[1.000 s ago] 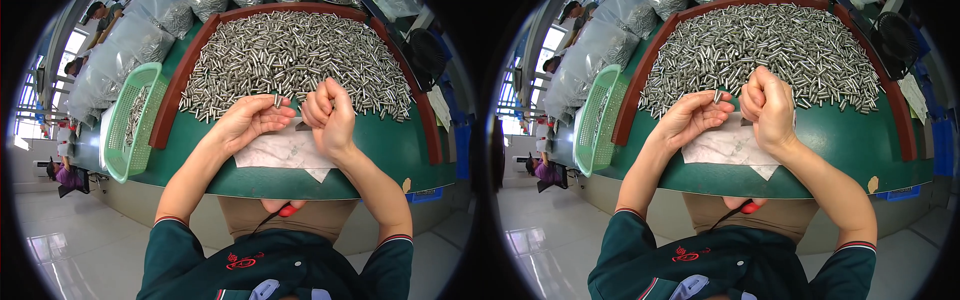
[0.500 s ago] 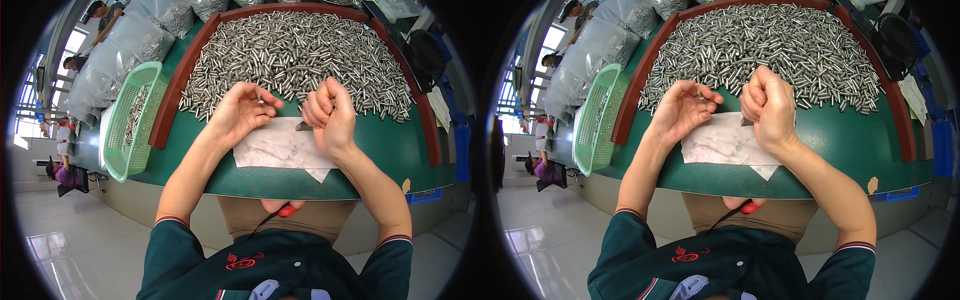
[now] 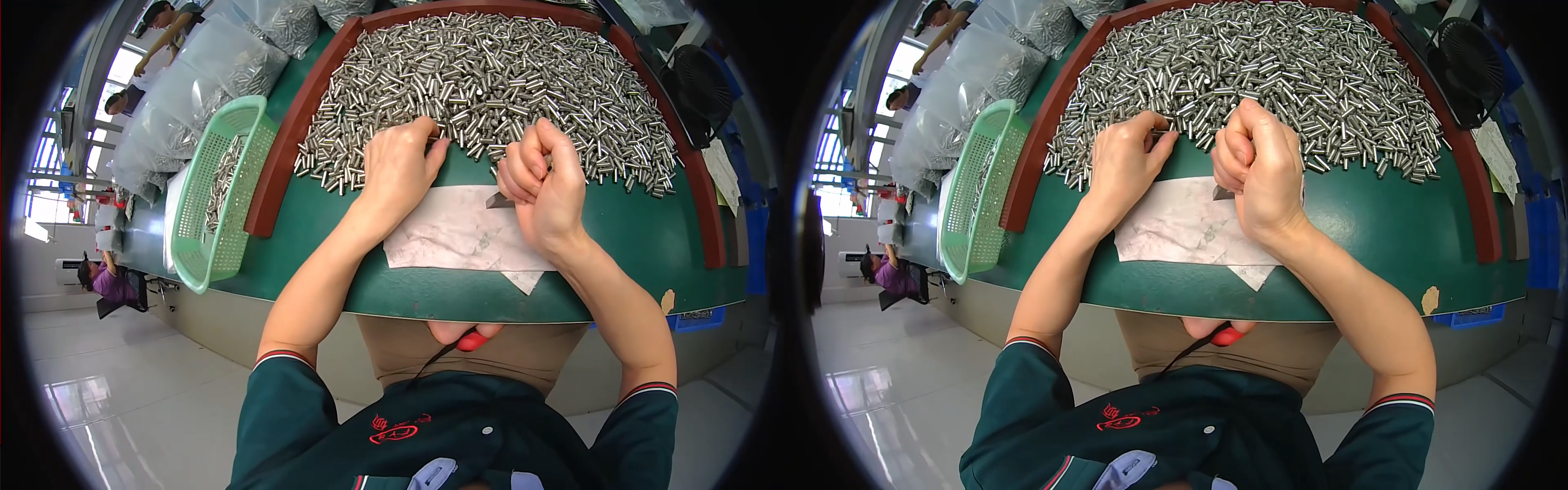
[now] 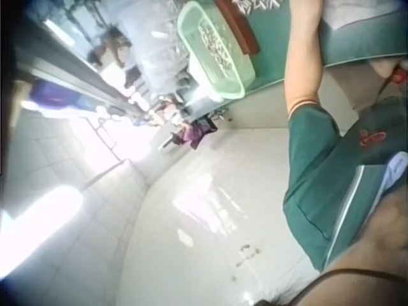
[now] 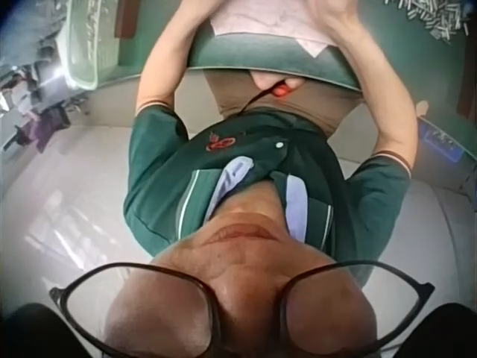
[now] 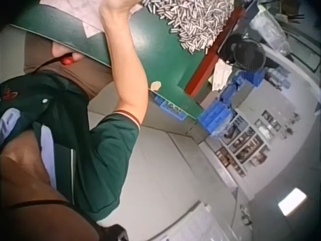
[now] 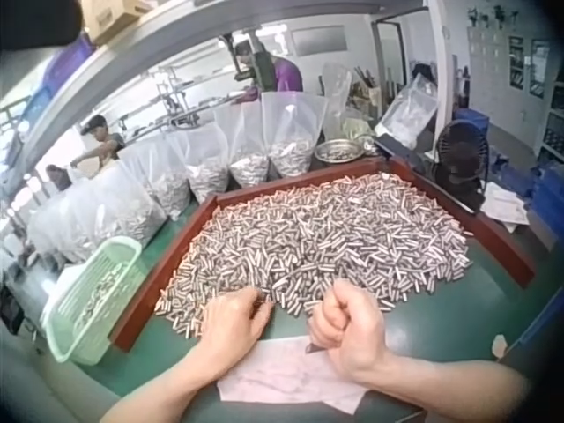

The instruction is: Cleaning and inspecting small cylindrical metal components using a cloth and a small tool at a factory workbench.

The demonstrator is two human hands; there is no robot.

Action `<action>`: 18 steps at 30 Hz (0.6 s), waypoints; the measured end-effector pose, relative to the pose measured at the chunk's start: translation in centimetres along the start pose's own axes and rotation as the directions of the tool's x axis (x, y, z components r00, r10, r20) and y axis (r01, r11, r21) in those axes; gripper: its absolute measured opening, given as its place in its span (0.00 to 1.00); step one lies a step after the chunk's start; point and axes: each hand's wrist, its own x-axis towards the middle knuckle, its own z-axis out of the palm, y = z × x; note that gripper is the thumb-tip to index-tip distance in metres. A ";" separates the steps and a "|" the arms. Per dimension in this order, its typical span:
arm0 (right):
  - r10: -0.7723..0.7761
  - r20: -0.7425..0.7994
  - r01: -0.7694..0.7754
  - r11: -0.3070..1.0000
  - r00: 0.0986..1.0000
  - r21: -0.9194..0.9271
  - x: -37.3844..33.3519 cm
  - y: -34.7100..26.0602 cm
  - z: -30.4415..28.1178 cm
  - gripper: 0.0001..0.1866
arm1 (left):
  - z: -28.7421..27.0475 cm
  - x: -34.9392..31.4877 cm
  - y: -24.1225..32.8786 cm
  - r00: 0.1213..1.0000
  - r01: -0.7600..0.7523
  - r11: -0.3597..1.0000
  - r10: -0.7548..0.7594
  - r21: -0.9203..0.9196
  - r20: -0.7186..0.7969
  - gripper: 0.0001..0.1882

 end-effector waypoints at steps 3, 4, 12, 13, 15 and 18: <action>0.000 0.005 0.000 1.000 1.000 0.004 0.0 0.0 0.0 0.20 | -0.1 -0.7 0.5 0.998 -0.016 0.999 0.018 -0.033 0.059 0.04; 0.004 0.011 -0.004 1.000 1.000 0.011 0.0 -0.1 0.0 0.20 | -0.2 -0.8 0.6 0.998 -0.019 0.999 0.021 -0.036 0.061 0.04; 0.012 0.007 -0.012 1.000 1.000 0.020 0.0 -0.1 -0.2 0.19 | -1.7 -0.9 1.2 0.981 0.030 0.973 0.014 -0.230 0.191 0.04; 0.012 0.010 -0.012 1.000 1.000 0.028 0.1 0.0 -0.3 0.19 | -1.9 -1.1 1.3 0.962 0.084 0.951 0.000 -0.298 0.272 0.04; 0.015 0.015 -0.016 0.999 1.000 0.050 0.1 0.0 -0.3 0.18 | -2.1 -1.5 1.6 0.938 0.152 0.920 -0.019 -0.362 0.346 0.04; 0.008 0.016 -0.009 0.999 1.000 0.041 0.2 0.0 -0.2 0.19 | -2.4 -1.5 2.0 0.925 0.167 0.913 -0.015 -0.372 0.379 0.05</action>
